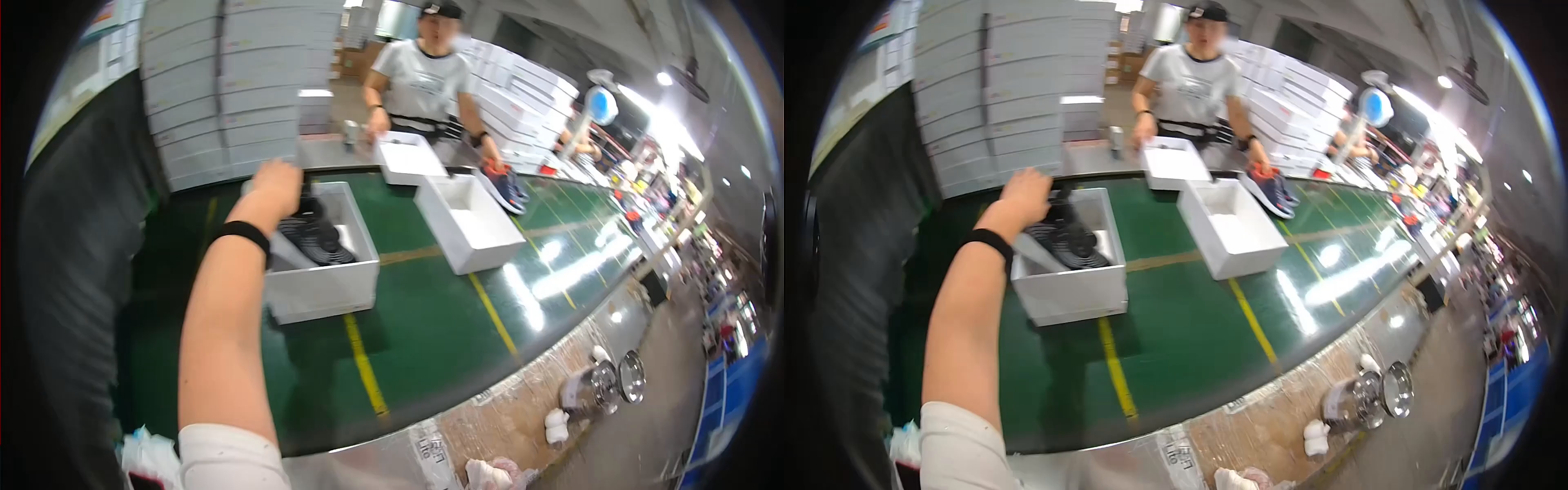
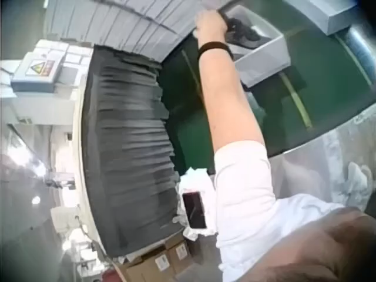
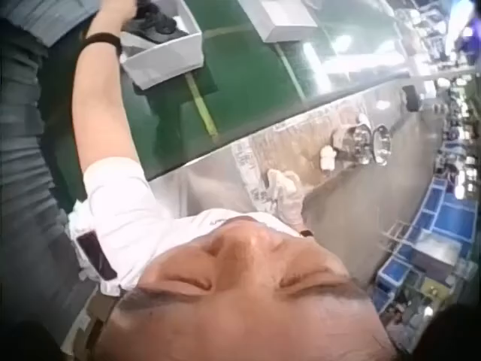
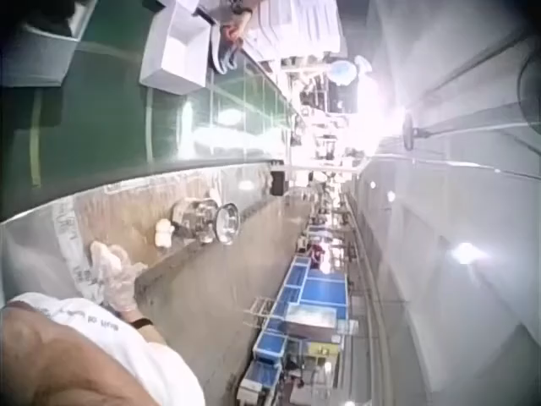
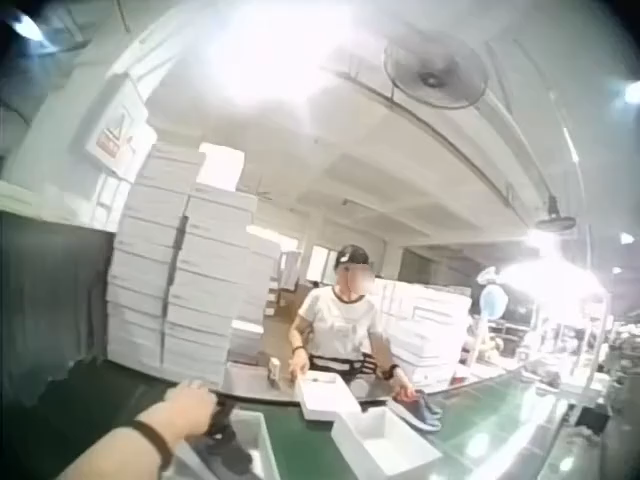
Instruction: Clean and inspect the soles of sneakers using a sponge and cleaning solution in a factory assembly line.
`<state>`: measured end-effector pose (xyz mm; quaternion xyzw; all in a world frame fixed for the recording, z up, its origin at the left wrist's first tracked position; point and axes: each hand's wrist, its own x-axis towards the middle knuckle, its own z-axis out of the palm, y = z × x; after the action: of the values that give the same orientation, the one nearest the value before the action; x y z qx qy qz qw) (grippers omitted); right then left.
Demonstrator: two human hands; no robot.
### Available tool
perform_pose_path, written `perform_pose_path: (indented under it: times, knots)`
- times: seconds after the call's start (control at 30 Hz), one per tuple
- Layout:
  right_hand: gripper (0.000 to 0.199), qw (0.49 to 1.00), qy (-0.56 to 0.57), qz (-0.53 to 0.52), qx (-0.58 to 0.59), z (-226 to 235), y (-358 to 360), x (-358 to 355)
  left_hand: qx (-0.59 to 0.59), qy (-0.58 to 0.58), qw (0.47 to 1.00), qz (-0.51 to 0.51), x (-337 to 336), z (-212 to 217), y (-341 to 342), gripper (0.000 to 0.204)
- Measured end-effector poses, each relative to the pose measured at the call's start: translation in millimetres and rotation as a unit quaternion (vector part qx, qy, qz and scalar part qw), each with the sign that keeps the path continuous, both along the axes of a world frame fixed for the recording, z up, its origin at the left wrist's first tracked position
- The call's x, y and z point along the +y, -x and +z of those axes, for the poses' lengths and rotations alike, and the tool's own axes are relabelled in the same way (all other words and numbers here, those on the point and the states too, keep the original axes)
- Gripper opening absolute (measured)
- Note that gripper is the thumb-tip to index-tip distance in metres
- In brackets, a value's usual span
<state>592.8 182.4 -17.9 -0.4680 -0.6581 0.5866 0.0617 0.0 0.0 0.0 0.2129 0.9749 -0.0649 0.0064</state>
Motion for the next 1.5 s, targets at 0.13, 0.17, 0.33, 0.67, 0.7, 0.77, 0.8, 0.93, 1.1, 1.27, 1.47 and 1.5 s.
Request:
perform_pose_path:
  times: [0.13,0.17,0.33,0.67,0.7,0.77,0.8,0.93,1.1,1.27,1.47,1.5]
  knots:
    - [0.041,0.969,-0.240,0.055,0.013,-50.2,48.4,-34.1,0.095,0.089,0.991,0.034,8.6,-12.6,63.1,0.035]
    - [0.039,0.976,-0.209,0.046,0.039,-48.4,40.5,-30.1,0.070,0.094,0.993,0.022,17.9,-3.0,51.0,0.035]
    - [0.039,0.981,-0.187,0.036,0.028,-49.2,41.4,-30.6,0.087,0.195,0.977,0.018,18.9,0.6,86.8,0.040]
    - [0.040,0.957,-0.259,0.126,-0.027,-78.3,30.9,-32.1,0.134,0.209,0.969,0.011,4.0,-11.7,86.3,0.029]
    - [0.041,0.934,-0.312,0.166,-0.053,-79.5,32.5,-30.9,0.135,0.212,0.968,0.012,3.5,-13.1,92.4,0.029]
    - [0.041,0.959,-0.253,0.127,0.011,-78.5,37.5,-30.7,0.153,0.274,0.949,-0.004,-2.6,-21.6,103.4,0.028]
    - [0.041,0.975,-0.194,0.085,0.071,-76.4,39.6,-30.7,0.167,0.272,0.947,-0.027,-6.3,-23.0,105.8,0.026]
    - [0.048,0.982,-0.099,0.043,0.152,-94.3,40.3,-16.8,0.165,0.143,0.974,-0.057,-18.3,-0.7,83.8,0.028]
    - [0.049,0.974,-0.161,0.038,0.153,-92.2,49.8,-20.1,0.098,0.170,0.975,-0.101,48.9,4.5,51.2,0.029]
    - [0.051,0.963,-0.222,0.081,0.133,-96.3,44.7,-22.4,0.034,0.220,0.969,-0.111,58.6,34.3,7.2,0.029]
    - [0.042,0.936,-0.309,0.102,0.134,-106.5,31.7,-17.6,0.061,0.176,0.977,-0.108,38.8,63.7,-14.1,0.029]
    - [0.038,0.930,-0.331,0.112,0.112,-101.5,33.3,-18.9,0.095,0.151,0.979,-0.095,26.5,76.0,-16.8,0.026]
